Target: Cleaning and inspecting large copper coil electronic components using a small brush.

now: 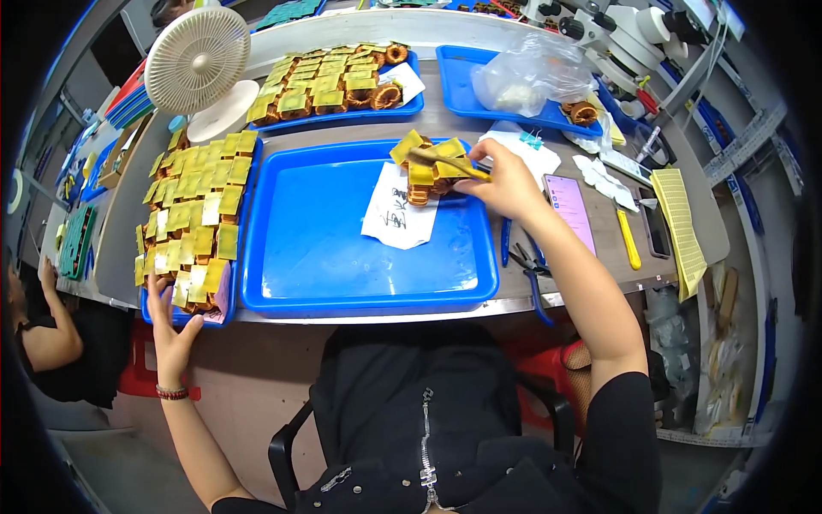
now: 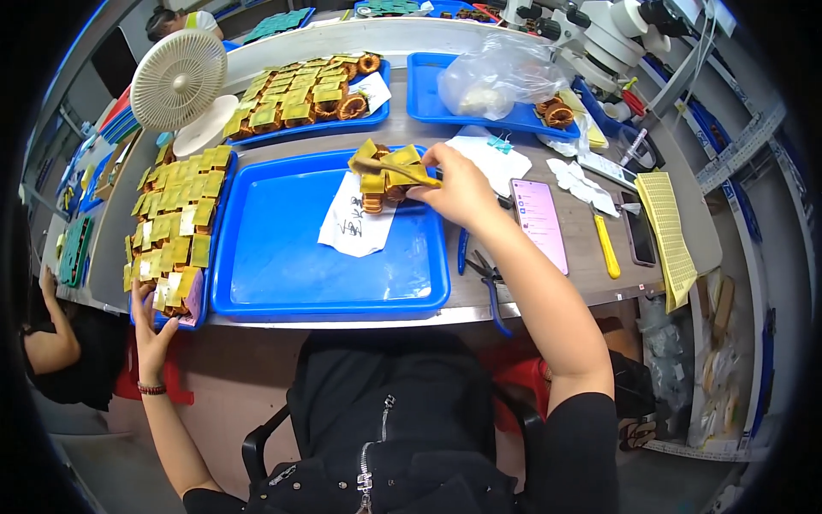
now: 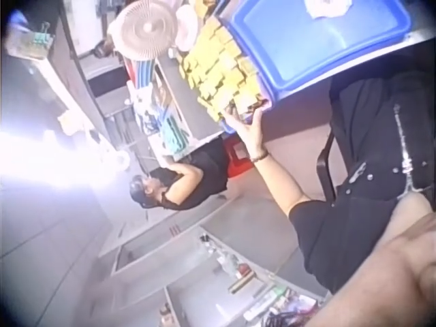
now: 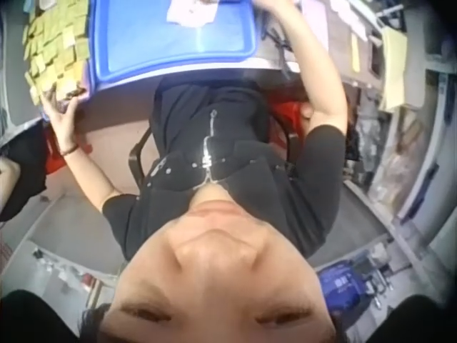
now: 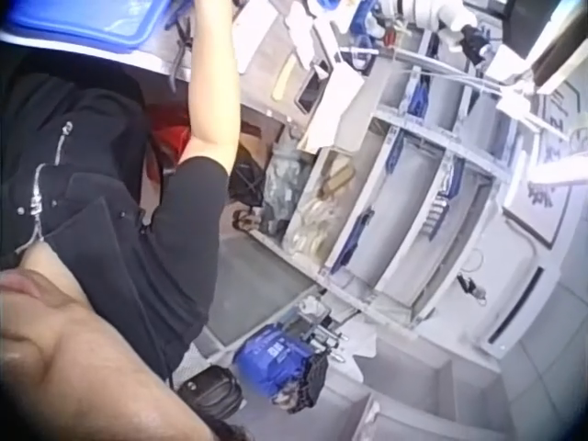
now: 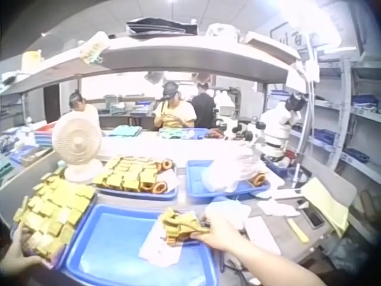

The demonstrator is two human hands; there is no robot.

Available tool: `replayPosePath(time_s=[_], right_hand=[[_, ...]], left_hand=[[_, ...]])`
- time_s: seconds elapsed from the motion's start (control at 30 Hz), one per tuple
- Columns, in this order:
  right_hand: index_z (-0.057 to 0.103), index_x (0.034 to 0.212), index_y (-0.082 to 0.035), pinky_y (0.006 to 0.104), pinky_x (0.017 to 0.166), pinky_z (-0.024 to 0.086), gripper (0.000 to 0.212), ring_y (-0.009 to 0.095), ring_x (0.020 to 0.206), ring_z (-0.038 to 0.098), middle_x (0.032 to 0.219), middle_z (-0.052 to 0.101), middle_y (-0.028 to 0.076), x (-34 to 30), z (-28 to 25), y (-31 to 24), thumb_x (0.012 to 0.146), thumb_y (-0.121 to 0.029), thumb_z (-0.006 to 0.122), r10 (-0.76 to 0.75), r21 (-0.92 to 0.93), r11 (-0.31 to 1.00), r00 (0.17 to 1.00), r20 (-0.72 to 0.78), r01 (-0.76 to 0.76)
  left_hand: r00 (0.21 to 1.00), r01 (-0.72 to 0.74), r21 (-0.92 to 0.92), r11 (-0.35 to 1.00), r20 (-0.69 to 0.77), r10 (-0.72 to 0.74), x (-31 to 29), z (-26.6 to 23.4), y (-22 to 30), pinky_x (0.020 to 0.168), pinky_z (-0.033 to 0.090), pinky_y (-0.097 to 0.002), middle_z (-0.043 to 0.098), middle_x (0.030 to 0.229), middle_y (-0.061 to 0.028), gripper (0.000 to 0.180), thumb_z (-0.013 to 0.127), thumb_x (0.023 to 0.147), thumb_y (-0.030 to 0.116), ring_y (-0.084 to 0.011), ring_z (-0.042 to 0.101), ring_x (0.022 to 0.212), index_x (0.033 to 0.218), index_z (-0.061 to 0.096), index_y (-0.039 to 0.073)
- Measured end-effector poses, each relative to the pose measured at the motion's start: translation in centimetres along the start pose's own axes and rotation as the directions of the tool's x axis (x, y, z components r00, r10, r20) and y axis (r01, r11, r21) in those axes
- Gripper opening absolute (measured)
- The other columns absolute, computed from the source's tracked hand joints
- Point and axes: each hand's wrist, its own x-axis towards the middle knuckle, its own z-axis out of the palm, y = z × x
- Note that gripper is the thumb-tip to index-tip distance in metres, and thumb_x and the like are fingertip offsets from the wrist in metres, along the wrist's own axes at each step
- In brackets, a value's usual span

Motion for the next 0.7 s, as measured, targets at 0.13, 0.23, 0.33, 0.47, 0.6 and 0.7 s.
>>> replayPosePath(time_s=[0.13, 0.23, 0.33, 0.47, 0.6, 0.7], right_hand=[[0.049, 0.089, -0.005, 0.0302, 0.066, 0.045, 0.042, 0.019, 0.073, 0.056, 0.080, 0.057, 0.009, -0.3, 1.7, -0.7, 0.062, -0.016, 0.078, 0.061, 0.062, 0.996, 0.998, 0.028, -0.063], [0.048, 0.090, -0.005, 0.0289, 0.060, 0.044, 0.045, 0.016, 0.063, 0.053, 0.070, 0.054, 0.007, -0.8, 1.8, -1.6, 0.060, -0.017, 0.080, 0.024, 0.075, 0.997, 0.999, -0.038, -0.021], [0.048, 0.091, -0.005, 0.0282, 0.056, 0.043, 0.047, 0.015, 0.059, 0.053, 0.063, 0.054, 0.006, -0.5, 1.5, -1.2, 0.059, -0.018, 0.080, 0.113, 0.167, 0.980, 0.993, -0.040, -0.105], [0.051, 0.090, -0.004, 0.0275, 0.054, 0.043, 0.044, 0.014, 0.059, 0.055, 0.064, 0.059, 0.007, -0.4, 1.9, -1.1, 0.060, -0.018, 0.080, 0.140, 0.157, 0.977, 0.990, 0.031, -0.143], [0.052, 0.091, -0.003, 0.0258, 0.057, 0.044, 0.035, 0.011, 0.063, 0.057, 0.070, 0.062, 0.008, -1.4, 2.5, 0.2, 0.065, -0.010, 0.076, 0.025, 0.242, 0.970, 0.997, -0.073, -0.007], [0.050, 0.095, -0.002, 0.0215, 0.061, 0.043, 0.034, 0.007, 0.068, 0.055, 0.074, 0.062, 0.005, -3.1, 0.4, -3.2, 0.070, -0.004, 0.072, 0.035, 0.365, 0.930, 0.999, 0.007, -0.035]], left_hand=[[0.961, -0.092, 0.372, 0.924, -0.211, 0.181, -1.1, 1.1, 3.1, 0.107, 0.016, -0.0398, 0.022, 0.140, -0.0137, 0.082, 0.066, 0.075, 0.014, -0.0272, 0.024, 0.130, 0.140, 0.016, 0.008], [0.899, -0.208, 0.291, 0.934, -0.319, 0.299, -1.7, 3.5, 6.1, 0.107, 0.018, -0.0390, 0.029, 0.137, -0.0140, 0.072, 0.061, 0.079, 0.010, -0.0251, 0.026, 0.129, 0.138, 0.020, 0.003], [0.895, -0.247, 0.159, 0.956, -0.340, 0.288, -1.2, 7.2, 7.5, 0.106, 0.020, -0.0387, 0.033, 0.134, -0.0149, 0.066, 0.061, 0.079, 0.008, -0.0252, 0.029, 0.127, 0.134, 0.026, 0.000], [0.899, -0.318, 0.057, 0.947, -0.298, 0.320, -1.3, 12.2, 9.6, 0.104, 0.024, -0.0384, 0.038, 0.128, -0.0156, 0.054, 0.060, 0.077, 0.003, -0.0275, 0.034, 0.123, 0.125, 0.036, -0.002], [0.927, -0.346, -0.058, 0.936, -0.173, 0.332, 0.2, 17.0, 11.1, 0.102, 0.028, -0.0377, 0.041, 0.123, -0.0153, 0.047, 0.062, 0.074, 0.001, -0.0283, 0.039, 0.119, 0.117, 0.045, -0.002], [0.960, -0.278, -0.145, 0.950, -0.082, 0.269, 0.0, 19.6, 11.9, 0.096, 0.034, -0.0348, 0.044, 0.122, -0.0146, 0.053, 0.066, 0.071, 0.005, -0.0258, 0.042, 0.115, 0.119, 0.045, -0.001]])
